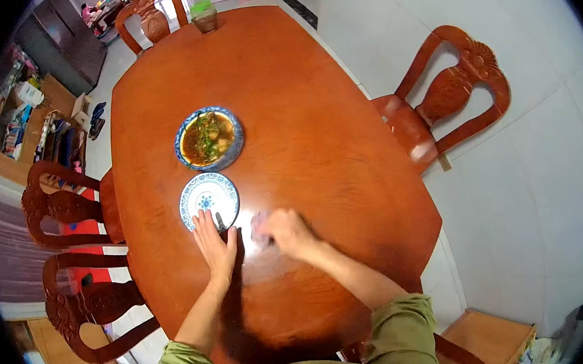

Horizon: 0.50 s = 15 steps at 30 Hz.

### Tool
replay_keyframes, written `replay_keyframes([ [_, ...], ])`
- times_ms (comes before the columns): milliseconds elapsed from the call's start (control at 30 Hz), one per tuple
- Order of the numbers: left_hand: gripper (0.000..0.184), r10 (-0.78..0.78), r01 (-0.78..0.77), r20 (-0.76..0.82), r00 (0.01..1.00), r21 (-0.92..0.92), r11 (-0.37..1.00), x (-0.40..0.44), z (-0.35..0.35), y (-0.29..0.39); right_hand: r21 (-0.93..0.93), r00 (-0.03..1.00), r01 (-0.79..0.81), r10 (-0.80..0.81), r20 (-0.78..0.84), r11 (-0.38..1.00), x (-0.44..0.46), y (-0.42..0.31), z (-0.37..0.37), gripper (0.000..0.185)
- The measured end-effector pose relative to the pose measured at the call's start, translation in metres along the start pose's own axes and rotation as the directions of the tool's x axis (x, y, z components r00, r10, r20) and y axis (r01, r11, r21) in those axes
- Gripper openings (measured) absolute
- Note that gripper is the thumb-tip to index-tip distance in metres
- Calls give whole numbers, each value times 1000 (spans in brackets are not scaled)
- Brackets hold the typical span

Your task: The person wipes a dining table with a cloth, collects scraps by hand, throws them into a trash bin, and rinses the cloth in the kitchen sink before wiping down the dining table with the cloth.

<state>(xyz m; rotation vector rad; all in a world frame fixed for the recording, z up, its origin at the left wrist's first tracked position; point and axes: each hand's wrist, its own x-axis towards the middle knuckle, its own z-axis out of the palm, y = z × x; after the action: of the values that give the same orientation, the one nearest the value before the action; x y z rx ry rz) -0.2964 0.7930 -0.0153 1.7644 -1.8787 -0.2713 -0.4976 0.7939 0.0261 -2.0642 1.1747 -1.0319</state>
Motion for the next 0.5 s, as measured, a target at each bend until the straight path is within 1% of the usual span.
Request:
replay_keyframes([
  [33, 64, -48, 47, 17, 999, 43, 998, 7, 0, -4, 146, 995, 66, -55, -82, 987, 20, 30, 1, 24],
  [67, 65, -99, 96, 31, 995, 89, 991, 12, -1, -9, 167, 991, -75, 93, -100, 983, 42, 36, -8, 25],
  [100, 63, -136, 132, 29, 990, 107, 985, 15, 1, -17, 98, 980, 22, -2, -198, 995, 64, 55, -12, 25],
  [133, 62, -140, 140, 14, 990, 25, 990, 15, 3, -27, -29, 981, -81, 75, -179, 996, 75, 55, -22, 19],
  [167, 62, -144, 144, -2, 990, -57, 988, 14, 5, -38, -332, 961, -127, 34, -273, 935, 77, 103, 7, 33],
  [200, 61, -148, 144, -17, 989, -138, 980, 15, 3, -44, -371, 972, -105, 16, -236, 923, 82, 106, 17, 35],
  [233, 57, -145, 138, -40, 989, -143, 980, 14, 3, -46, -409, 980, -85, 3, -197, 909, 84, 105, 28, 37],
  [267, 56, -197, 178, -63, 978, -220, 959, 15, 0, -49, -449, 987, -66, -7, -159, 891, 84, 104, 38, 39],
  [333, 54, -301, 238, -107, 948, -391, 889, 22, -2, -50, -426, 991, 8, -63, -115, 905, 60, 90, 58, 38],
  [367, 51, -335, 252, -166, 927, -386, 887, 26, -1, -55, -396, 988, 16, -76, -137, 918, 45, 74, 64, 36],
  [400, 50, -394, 300, -151, 906, -428, 853, 32, -4, -59, -365, 983, 25, -89, -158, 931, 34, 60, 69, 34],
  [467, 49, -507, 389, -114, 855, -506, 770, 42, -10, -66, -96, 983, -147, 135, -121, 984, 17, 74, 84, 32],
  [500, 44, -517, 398, -154, 842, -469, 788, 47, -7, -73, -20, 960, -242, 237, -150, 970, 27, 59, 79, 30],
])
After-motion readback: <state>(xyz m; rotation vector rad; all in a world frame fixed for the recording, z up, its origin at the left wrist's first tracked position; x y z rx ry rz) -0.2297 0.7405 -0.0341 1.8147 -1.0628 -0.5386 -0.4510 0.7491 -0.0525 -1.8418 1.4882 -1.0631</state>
